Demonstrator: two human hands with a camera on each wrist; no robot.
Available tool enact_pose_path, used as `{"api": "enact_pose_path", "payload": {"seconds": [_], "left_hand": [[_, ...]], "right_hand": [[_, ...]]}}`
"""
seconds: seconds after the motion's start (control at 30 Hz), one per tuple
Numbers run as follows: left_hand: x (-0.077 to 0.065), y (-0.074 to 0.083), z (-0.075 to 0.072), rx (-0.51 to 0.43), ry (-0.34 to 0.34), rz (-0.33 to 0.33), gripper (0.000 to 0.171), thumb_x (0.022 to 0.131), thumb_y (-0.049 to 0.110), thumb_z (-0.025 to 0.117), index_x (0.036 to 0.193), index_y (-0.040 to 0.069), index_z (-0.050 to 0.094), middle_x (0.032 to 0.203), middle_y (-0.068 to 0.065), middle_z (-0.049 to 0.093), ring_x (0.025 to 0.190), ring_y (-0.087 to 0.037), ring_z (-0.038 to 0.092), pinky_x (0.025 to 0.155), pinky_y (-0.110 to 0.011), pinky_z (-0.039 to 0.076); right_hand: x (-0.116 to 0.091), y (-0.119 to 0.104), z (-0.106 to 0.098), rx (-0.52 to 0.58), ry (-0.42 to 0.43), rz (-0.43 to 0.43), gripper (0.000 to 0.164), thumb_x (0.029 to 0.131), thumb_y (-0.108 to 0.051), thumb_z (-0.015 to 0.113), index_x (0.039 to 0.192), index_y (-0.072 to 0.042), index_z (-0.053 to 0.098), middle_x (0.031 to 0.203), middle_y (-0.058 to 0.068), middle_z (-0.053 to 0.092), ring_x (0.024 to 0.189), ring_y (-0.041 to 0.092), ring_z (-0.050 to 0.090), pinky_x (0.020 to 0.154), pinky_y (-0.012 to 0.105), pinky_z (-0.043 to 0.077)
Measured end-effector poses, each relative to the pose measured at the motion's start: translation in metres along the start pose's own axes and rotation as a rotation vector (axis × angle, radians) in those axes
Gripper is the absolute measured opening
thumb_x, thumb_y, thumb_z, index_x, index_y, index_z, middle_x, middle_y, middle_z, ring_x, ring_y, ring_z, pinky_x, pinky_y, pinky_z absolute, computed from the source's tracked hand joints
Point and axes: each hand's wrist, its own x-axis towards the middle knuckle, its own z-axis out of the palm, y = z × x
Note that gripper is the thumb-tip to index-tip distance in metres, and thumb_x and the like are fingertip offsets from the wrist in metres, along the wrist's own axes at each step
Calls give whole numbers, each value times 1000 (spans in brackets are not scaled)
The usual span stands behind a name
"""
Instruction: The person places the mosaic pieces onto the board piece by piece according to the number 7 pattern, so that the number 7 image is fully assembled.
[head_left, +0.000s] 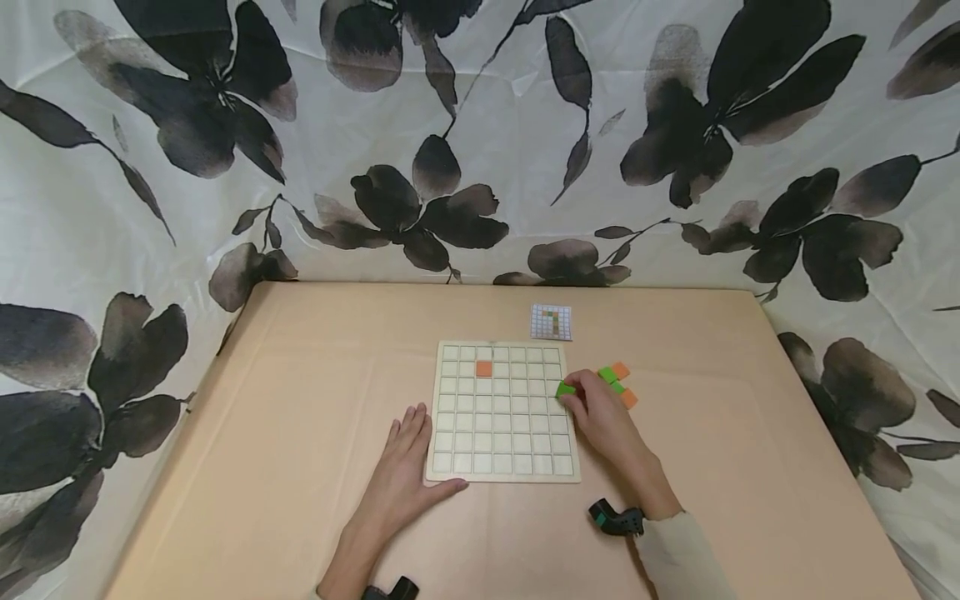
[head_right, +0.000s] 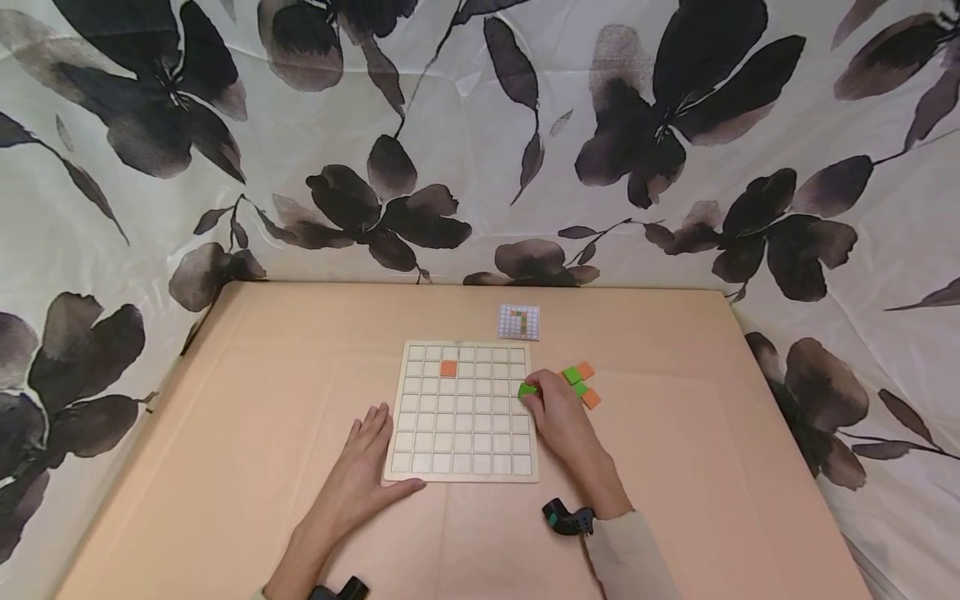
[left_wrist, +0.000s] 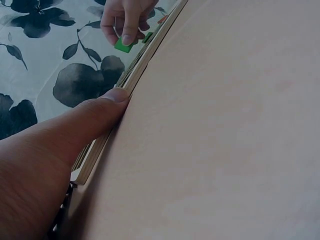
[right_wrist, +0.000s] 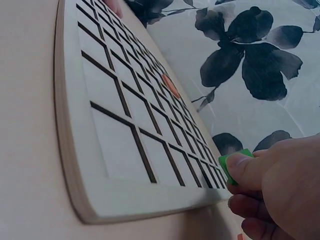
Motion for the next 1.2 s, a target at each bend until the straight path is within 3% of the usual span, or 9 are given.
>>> {"api": "enact_pose_path", "payload": {"seconds": [0.53, 1.2], "left_hand": [[-1, -2, 2, 13, -2, -3, 116, 73, 69, 76, 154, -1, 34, 165, -16, 27, 156, -29, 19, 131, -42, 12], [0, -1, 1, 22, -4, -6, 115, 73, 69, 76, 154, -1, 34, 165, -16, 27, 156, -29, 18, 131, -42, 13]], "right_hand": [[21, -19, 12, 18, -26, -30, 26, 100, -15, 61, 125, -7, 59, 106, 5, 63, 90, 19, 55, 76, 30, 52], [45, -32, 30, 77, -43, -71, 18, 100, -15, 61, 118, -11, 61, 101, 2, 63, 86, 16, 56, 74, 30, 53]]}}
